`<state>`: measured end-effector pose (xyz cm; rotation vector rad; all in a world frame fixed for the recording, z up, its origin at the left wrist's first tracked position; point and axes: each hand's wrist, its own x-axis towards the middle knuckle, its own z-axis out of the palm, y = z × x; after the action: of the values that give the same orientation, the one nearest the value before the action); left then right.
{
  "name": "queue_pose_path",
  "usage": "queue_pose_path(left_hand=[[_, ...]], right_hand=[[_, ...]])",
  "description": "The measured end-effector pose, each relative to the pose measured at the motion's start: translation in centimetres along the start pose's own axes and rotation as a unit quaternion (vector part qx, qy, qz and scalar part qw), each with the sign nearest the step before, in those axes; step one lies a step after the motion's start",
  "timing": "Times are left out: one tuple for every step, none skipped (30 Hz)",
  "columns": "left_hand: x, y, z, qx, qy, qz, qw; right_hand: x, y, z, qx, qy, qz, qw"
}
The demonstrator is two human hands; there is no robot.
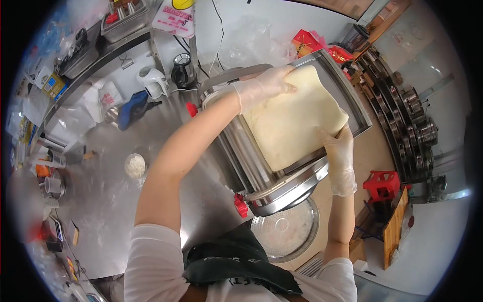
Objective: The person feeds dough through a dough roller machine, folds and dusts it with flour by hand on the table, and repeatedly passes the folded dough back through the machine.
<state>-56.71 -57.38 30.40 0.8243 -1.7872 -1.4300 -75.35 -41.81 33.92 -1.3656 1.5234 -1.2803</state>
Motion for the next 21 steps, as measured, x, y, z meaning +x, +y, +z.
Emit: queue_pose_path(left_hand=[[0.0, -0.2, 0.2, 0.008, 0.011, 0.012, 1.0], [0.1, -0.3, 0.4, 0.109, 0.039, 0.047, 0.992], [0.2, -0.3, 0.6, 0.21, 0.066, 0.082, 0.972], [0.4, -0.2, 0.9, 0.308, 0.091, 0.118, 0.94], [0.2, -0.3, 1.7, 0.378, 0.098, 0.165, 0.906], [-0.3, -0.2, 3.0, 0.443, 0.104, 0.214, 0.864], [-0.8, -0.2, 4.2, 0.504, 0.111, 0.261, 0.816], [-1.2, -0.2, 5.2, 0.51, 0.1, 0.245, 0.818], [-1.5, -0.6, 6.0, 0.517, 0.09, 0.228, 0.82], [-1.5, -0.8, 6.4, 0.525, 0.082, 0.209, 0.821], [-1.4, -1.1, 6.4, 0.517, 0.086, 0.214, 0.824], [-1.5, -1.3, 6.3, 0.51, 0.089, 0.219, 0.827], [-1.7, -1.5, 6.3, 0.503, 0.091, 0.222, 0.83], [-1.9, -1.6, 6.3, 0.505, 0.088, 0.221, 0.829], [-1.9, -1.6, 6.2, 0.508, 0.086, 0.221, 0.828], [-2.0, -1.4, 6.1, 0.51, 0.085, 0.222, 0.827], [-2.0, -1.4, 5.9, 0.508, 0.086, 0.227, 0.826], [-1.9, -1.4, 5.8, 0.506, 0.086, 0.233, 0.826], [-2.1, -1.5, 5.8, 0.503, 0.087, 0.239, 0.826], [-2.7, -1.9, 5.8, 0.483, 0.104, 0.249, 0.833], [-3.6, -1.6, 5.5, 0.462, 0.125, 0.258, 0.839]], right_hand=[[-0.1, -0.1, 0.0, -0.024, 0.003, -0.008, 1.0], [-0.2, 0.1, -0.1, -0.112, 0.046, -0.066, 0.99], [-0.1, 0.7, -0.4, -0.197, 0.089, -0.124, 0.968], [0.1, 1.1, -0.7, -0.281, 0.133, -0.18, 0.933], [0.2, 1.2, -1.0, -0.307, 0.107, -0.191, 0.926], [0.3, 1.3, -1.4, -0.333, 0.083, -0.202, 0.917], [0.6, 1.5, -1.8, -0.36, 0.059, -0.211, 0.907], [1.1, 2.0, -2.0, -0.503, 0.045, -0.273, 0.819], [1.0, 2.6, -2.0, -0.525, 0.052, -0.276, 0.804], [1.0, 3.0, -1.8, -0.545, 0.057, -0.28, 0.788], [1.0, 3.3, -1.5, -0.563, 0.061, -0.285, 0.773], [0.9, 3.4, -1.4, -0.569, 0.068, -0.292, 0.766], [0.7, 3.5, -1.2, -0.567, 0.068, -0.289, 0.768], [0.6, 3.4, -1.0, -0.566, 0.069, -0.286, 0.77], [0.6, 3.3, -0.9, -0.565, 0.069, -0.285, 0.771], [0.6, 3.2, -0.9, -0.565, 0.072, -0.287, 0.77], [0.6, 3.3, -0.9, -0.565, 0.075, -0.289, 0.77], [0.5, 3.4, -0.7, -0.565, 0.078, -0.29, 0.769], [0.3, 3.6, -0.5, -0.553, 0.104, -0.306, 0.768], [0.0, 3.7, -0.3, -0.542, 0.127, -0.323, 0.766], [-0.2, 3.6, 0.0, -0.53, 0.149, -0.342, 0.762]])
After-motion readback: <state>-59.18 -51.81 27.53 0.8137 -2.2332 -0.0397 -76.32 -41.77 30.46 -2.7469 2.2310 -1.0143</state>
